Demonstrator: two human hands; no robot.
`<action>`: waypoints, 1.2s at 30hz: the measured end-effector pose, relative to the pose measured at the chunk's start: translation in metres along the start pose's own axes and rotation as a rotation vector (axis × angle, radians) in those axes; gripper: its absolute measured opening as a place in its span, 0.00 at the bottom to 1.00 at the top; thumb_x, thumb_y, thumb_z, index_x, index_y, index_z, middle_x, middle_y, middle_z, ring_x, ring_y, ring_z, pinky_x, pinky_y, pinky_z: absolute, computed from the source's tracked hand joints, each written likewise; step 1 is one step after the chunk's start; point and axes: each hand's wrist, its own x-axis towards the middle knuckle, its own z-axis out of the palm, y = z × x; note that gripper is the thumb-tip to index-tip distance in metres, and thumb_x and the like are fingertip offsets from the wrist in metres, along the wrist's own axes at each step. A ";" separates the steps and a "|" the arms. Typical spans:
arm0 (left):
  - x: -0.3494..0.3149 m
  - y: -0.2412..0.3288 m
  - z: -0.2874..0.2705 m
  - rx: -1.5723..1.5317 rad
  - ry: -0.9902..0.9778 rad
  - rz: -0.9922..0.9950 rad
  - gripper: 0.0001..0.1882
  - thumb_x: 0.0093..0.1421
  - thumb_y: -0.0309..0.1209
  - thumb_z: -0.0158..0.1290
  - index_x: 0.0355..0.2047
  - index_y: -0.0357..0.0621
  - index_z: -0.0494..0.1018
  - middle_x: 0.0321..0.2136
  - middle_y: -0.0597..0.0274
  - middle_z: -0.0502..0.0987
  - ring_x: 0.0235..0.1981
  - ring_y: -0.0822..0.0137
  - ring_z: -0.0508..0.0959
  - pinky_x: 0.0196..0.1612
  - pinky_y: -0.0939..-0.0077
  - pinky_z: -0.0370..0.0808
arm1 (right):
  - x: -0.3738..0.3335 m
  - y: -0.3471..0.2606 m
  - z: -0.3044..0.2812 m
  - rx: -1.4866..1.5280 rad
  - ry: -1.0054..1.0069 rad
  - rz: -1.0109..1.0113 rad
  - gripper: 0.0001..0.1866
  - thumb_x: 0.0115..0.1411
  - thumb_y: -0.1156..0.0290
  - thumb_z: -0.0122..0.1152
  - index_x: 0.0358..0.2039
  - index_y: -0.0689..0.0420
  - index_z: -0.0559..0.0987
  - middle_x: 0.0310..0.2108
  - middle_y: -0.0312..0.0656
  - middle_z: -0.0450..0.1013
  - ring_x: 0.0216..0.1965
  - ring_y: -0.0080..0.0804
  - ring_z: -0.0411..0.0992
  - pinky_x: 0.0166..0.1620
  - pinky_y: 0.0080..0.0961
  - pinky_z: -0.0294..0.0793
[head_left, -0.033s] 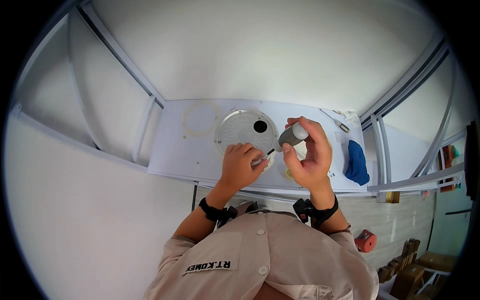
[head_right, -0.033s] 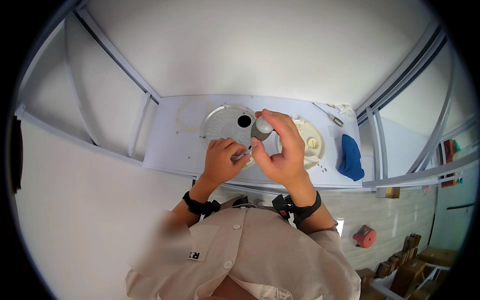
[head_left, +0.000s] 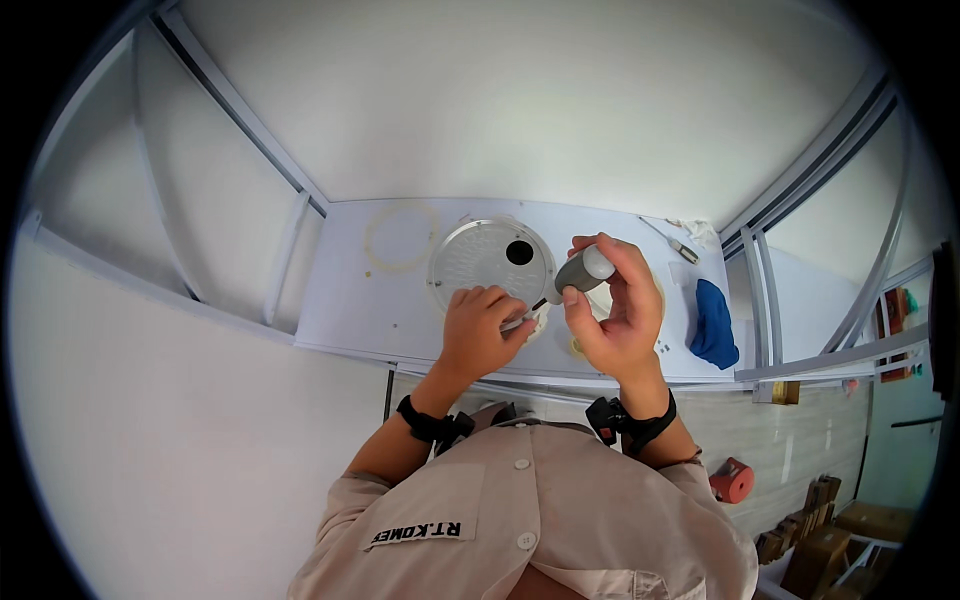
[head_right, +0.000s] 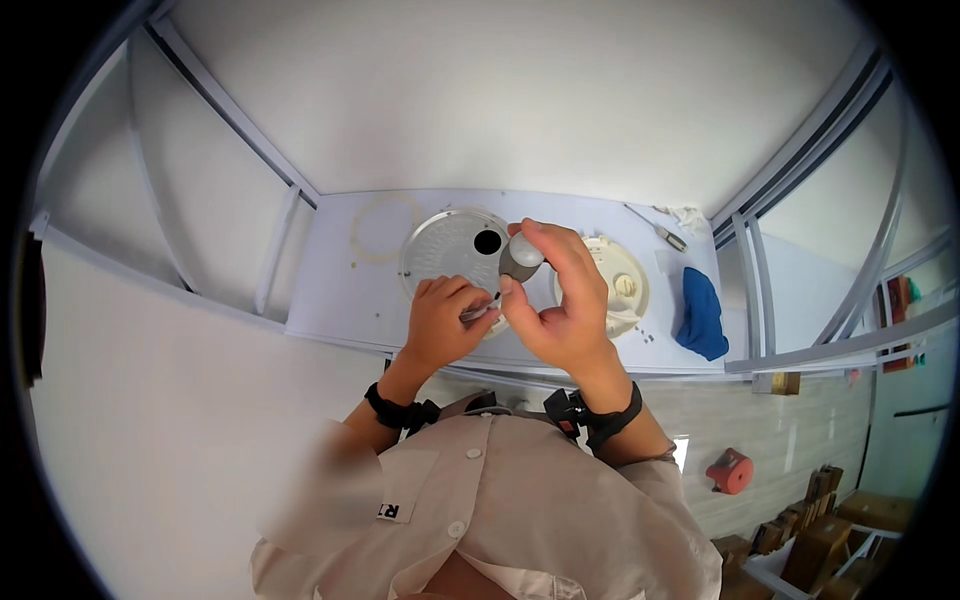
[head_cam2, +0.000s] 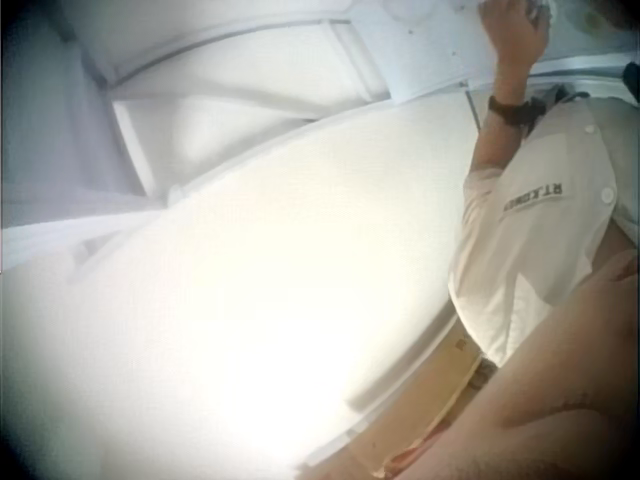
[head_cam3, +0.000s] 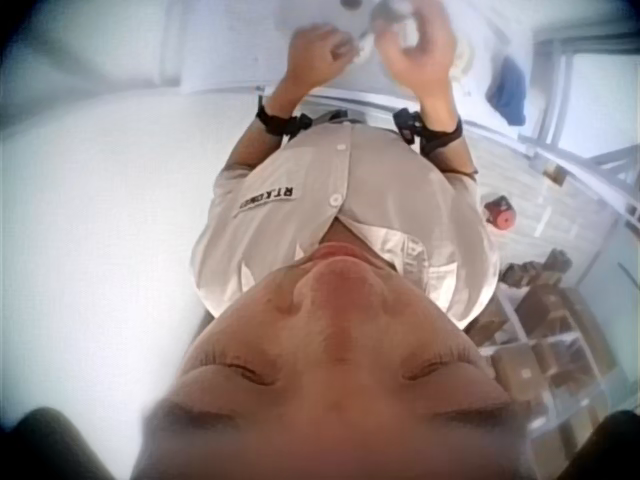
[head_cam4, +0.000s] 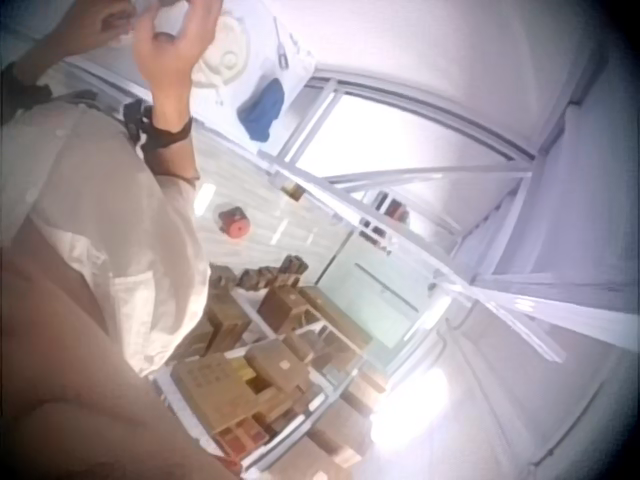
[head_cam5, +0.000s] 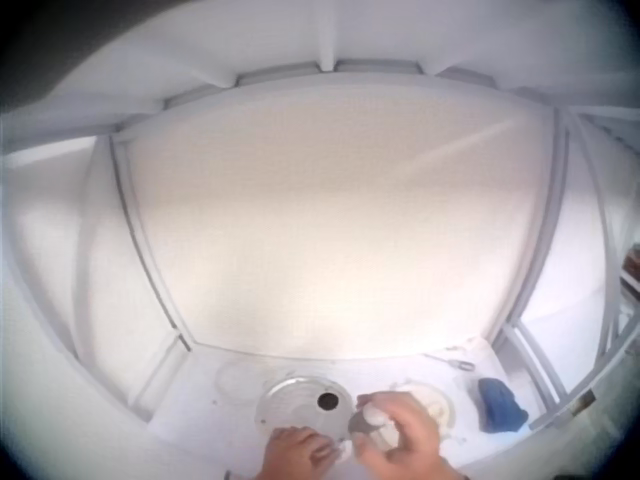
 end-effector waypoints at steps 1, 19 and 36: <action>0.000 0.000 0.000 -0.013 -0.005 -0.001 0.11 0.51 0.39 0.72 0.30 0.53 0.81 0.28 0.74 0.77 0.31 0.65 0.76 0.41 0.64 0.68 | -0.001 0.000 0.000 0.005 -0.004 0.004 0.31 0.53 0.84 0.68 0.60 0.66 0.75 0.50 0.55 0.79 0.52 0.46 0.79 0.54 0.35 0.78; -0.008 -0.008 0.000 -0.060 -0.039 -0.030 0.19 0.43 0.48 0.77 0.31 0.54 0.87 0.29 0.77 0.78 0.33 0.67 0.77 0.43 0.64 0.68 | -0.007 0.002 0.004 -0.018 -0.113 -0.057 0.33 0.56 0.85 0.70 0.63 0.66 0.72 0.52 0.56 0.76 0.54 0.48 0.79 0.54 0.38 0.80; -0.008 -0.009 0.001 -0.044 -0.062 -0.059 0.22 0.40 0.50 0.78 0.33 0.56 0.88 0.31 0.77 0.79 0.35 0.66 0.78 0.46 0.63 0.69 | -0.006 -0.003 -0.001 -0.136 -0.119 -0.143 0.33 0.53 0.77 0.79 0.59 0.64 0.77 0.48 0.54 0.78 0.45 0.46 0.79 0.48 0.36 0.79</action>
